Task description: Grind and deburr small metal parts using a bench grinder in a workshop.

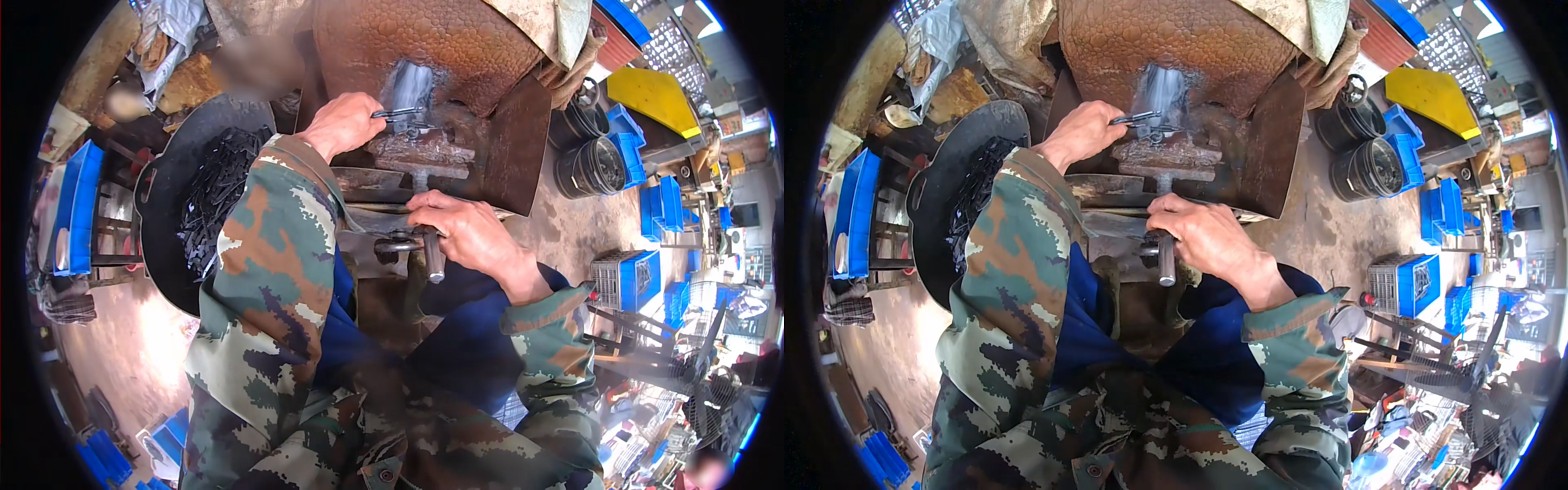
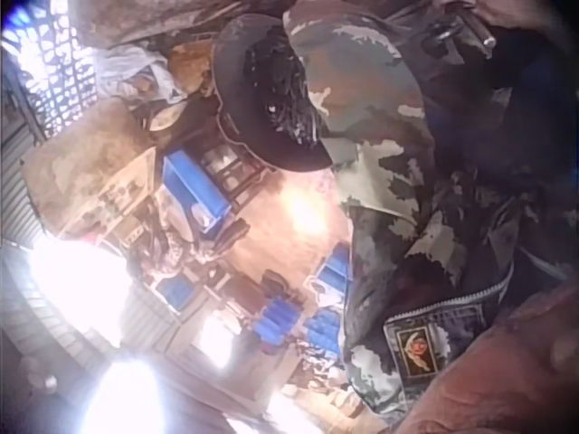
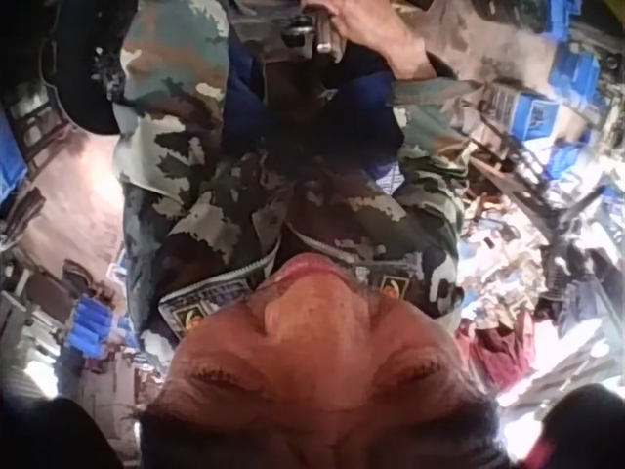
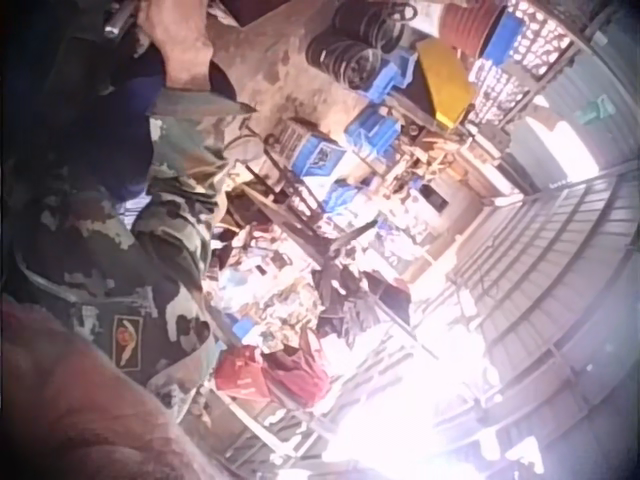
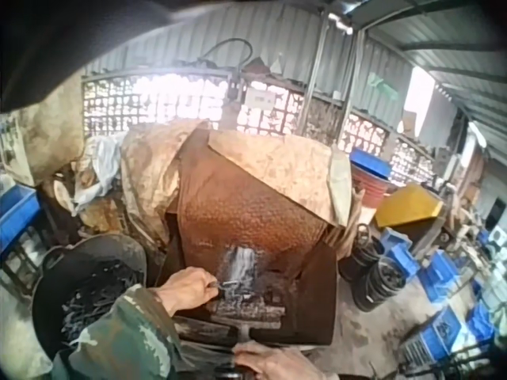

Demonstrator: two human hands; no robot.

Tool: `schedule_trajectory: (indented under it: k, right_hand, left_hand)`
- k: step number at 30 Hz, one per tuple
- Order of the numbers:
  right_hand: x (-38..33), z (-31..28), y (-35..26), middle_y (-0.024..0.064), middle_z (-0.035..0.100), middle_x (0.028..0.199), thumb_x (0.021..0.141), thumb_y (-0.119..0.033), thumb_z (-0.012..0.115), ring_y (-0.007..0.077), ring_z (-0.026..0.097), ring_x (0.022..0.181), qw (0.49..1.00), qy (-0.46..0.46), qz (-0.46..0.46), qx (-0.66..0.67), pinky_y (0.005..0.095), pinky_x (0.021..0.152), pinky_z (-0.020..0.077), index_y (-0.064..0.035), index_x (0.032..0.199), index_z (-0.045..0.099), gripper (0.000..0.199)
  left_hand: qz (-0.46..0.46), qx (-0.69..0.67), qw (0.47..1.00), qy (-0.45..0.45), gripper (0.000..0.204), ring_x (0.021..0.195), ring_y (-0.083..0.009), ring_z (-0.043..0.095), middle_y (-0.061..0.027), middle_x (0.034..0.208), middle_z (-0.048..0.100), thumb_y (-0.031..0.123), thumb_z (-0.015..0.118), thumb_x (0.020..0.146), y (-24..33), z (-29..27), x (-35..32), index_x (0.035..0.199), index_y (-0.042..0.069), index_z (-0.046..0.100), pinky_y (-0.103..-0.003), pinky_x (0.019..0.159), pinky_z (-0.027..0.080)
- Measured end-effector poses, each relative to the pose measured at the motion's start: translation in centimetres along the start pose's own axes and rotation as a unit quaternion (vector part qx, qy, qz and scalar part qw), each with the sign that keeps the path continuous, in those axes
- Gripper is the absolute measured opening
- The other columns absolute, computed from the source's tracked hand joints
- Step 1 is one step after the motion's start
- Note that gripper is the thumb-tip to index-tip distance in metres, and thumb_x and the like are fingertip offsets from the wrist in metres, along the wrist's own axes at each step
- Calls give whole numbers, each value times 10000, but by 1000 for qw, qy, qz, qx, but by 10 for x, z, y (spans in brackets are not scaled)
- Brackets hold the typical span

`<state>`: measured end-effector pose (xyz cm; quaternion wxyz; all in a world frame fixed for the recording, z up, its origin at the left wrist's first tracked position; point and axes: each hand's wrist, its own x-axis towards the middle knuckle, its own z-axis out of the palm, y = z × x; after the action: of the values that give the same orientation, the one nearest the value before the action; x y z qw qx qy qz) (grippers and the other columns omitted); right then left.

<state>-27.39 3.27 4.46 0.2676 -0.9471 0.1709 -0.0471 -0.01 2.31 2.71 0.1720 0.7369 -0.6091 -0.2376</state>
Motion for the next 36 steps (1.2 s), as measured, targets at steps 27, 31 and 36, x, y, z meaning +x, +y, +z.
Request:
schedule_trajectory:
  k: [27,31,36]
  right_hand:
    - [79,-28,11,114,650,867,936,-155,684,72,406,498,721,399,170,540,299,496,457,26,1112,610,264]
    - [70,-27,18,113,649,853,934,-181,693,74,396,476,741,401,192,504,295,490,464,20,1078,621,258]
    - [61,-30,23,92,647,811,963,-175,650,86,469,486,739,395,190,512,273,473,505,24,1024,634,209]
  left_hand:
    - [64,-511,857,-33,407,535,-39,382,-43,910,695,331,567,975,24,-2,-11,1130,-36,650,-224,487,315]
    - [-24,-485,874,-21,334,570,-53,396,-40,832,668,253,510,956,4,-2,8,1080,-20,657,-233,496,307]
    - [-42,-365,930,-18,315,582,-85,422,-14,666,525,269,557,919,-21,10,18,1008,-5,683,-270,529,329]
